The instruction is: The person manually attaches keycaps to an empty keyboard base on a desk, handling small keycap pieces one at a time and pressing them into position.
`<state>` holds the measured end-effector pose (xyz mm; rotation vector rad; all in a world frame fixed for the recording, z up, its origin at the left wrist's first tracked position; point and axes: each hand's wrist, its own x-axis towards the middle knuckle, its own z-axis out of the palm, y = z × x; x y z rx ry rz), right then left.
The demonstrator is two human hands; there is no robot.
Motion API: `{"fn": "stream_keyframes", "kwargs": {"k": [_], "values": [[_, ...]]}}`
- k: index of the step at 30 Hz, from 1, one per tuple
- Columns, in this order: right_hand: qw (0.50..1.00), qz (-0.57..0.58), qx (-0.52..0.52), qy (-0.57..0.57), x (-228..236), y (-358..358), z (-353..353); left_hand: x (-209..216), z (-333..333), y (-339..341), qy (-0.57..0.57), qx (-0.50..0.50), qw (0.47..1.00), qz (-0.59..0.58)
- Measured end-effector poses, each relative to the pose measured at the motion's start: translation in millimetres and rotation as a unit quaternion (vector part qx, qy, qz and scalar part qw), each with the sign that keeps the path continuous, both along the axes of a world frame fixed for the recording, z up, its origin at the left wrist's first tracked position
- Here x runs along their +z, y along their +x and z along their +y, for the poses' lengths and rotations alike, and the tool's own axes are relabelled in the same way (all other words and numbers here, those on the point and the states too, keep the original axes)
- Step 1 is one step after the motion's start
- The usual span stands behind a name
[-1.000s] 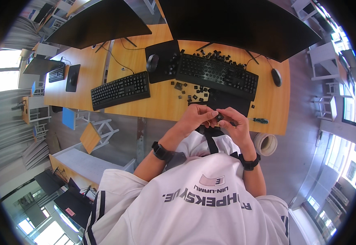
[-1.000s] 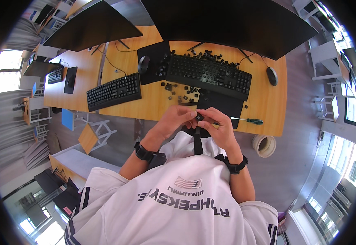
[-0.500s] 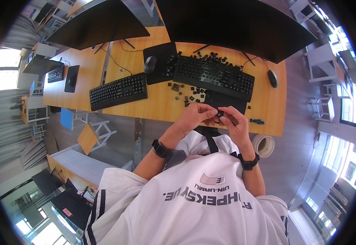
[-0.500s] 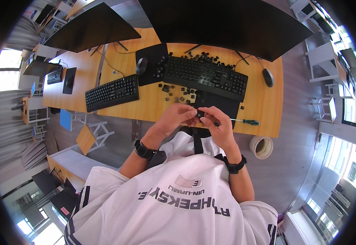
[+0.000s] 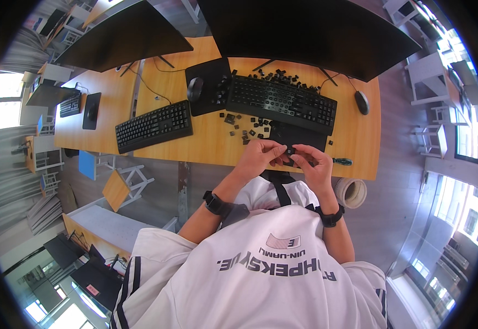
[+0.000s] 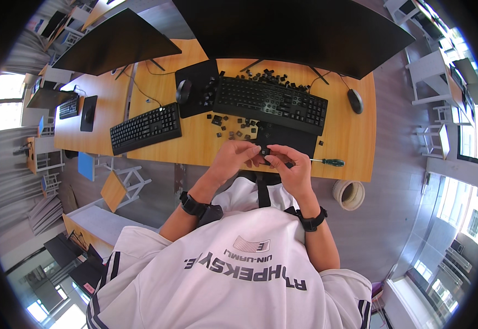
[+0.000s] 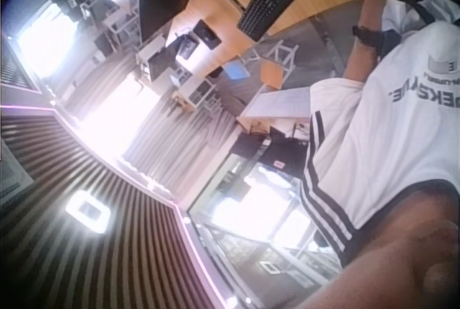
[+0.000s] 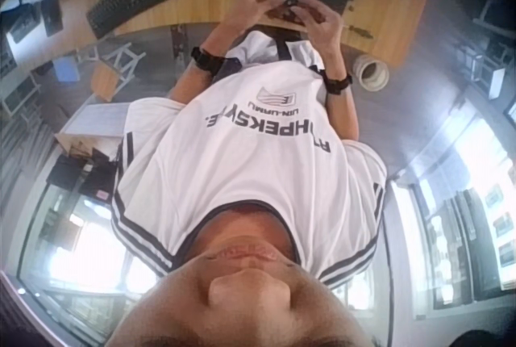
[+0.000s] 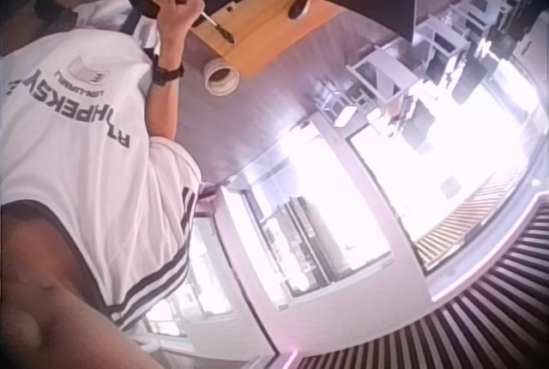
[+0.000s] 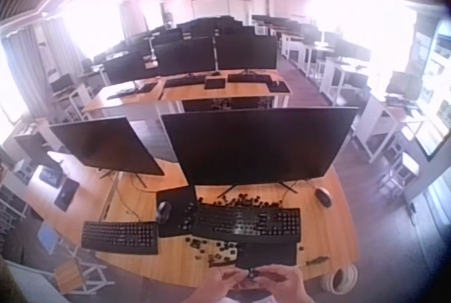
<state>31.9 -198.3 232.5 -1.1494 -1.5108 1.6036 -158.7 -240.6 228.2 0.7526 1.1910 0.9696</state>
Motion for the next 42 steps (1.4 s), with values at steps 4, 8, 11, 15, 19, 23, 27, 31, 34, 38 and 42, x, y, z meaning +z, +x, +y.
{"fn": "stream_keyframes", "kwargs": {"k": [4,8,11,15,19,23,27,31,34,38,42], "values": [[1.000,-0.013,-0.002,-0.023,-6,0,3,1,4,4,0.002,0.027,1.000,0.007],[0.998,-0.016,-0.016,-0.058,-30,-2,5,-16,8,2,0.035,0.024,0.998,0.048],[0.997,-0.027,-0.019,-0.072,-45,-4,8,-30,15,2,0.020,0.009,0.995,0.100],[0.997,-0.072,-0.025,-0.028,-62,-10,17,-61,23,1,0.037,-0.003,0.987,0.157],[0.994,-0.106,-0.034,-0.022,-83,-13,27,-76,33,3,0.078,-0.017,0.965,0.248],[0.987,-0.155,-0.037,0.003,-103,-14,40,-92,43,7,0.139,-0.011,0.948,0.286],[0.978,-0.206,-0.035,0.012,-110,-15,53,-117,51,12,0.166,0.015,0.937,0.306],[0.973,-0.223,-0.031,0.052,-120,-15,69,-131,64,15,0.162,0.033,0.933,0.320],[0.975,-0.199,-0.024,0.098,-129,-15,84,-138,77,16,0.163,0.048,0.936,0.310],[0.970,-0.224,-0.008,0.099,-141,-15,102,-151,92,16,0.143,0.062,0.942,0.298],[0.968,-0.237,0.004,0.079,-156,-15,116,-173,104,16,0.110,0.065,0.955,0.266]]}}
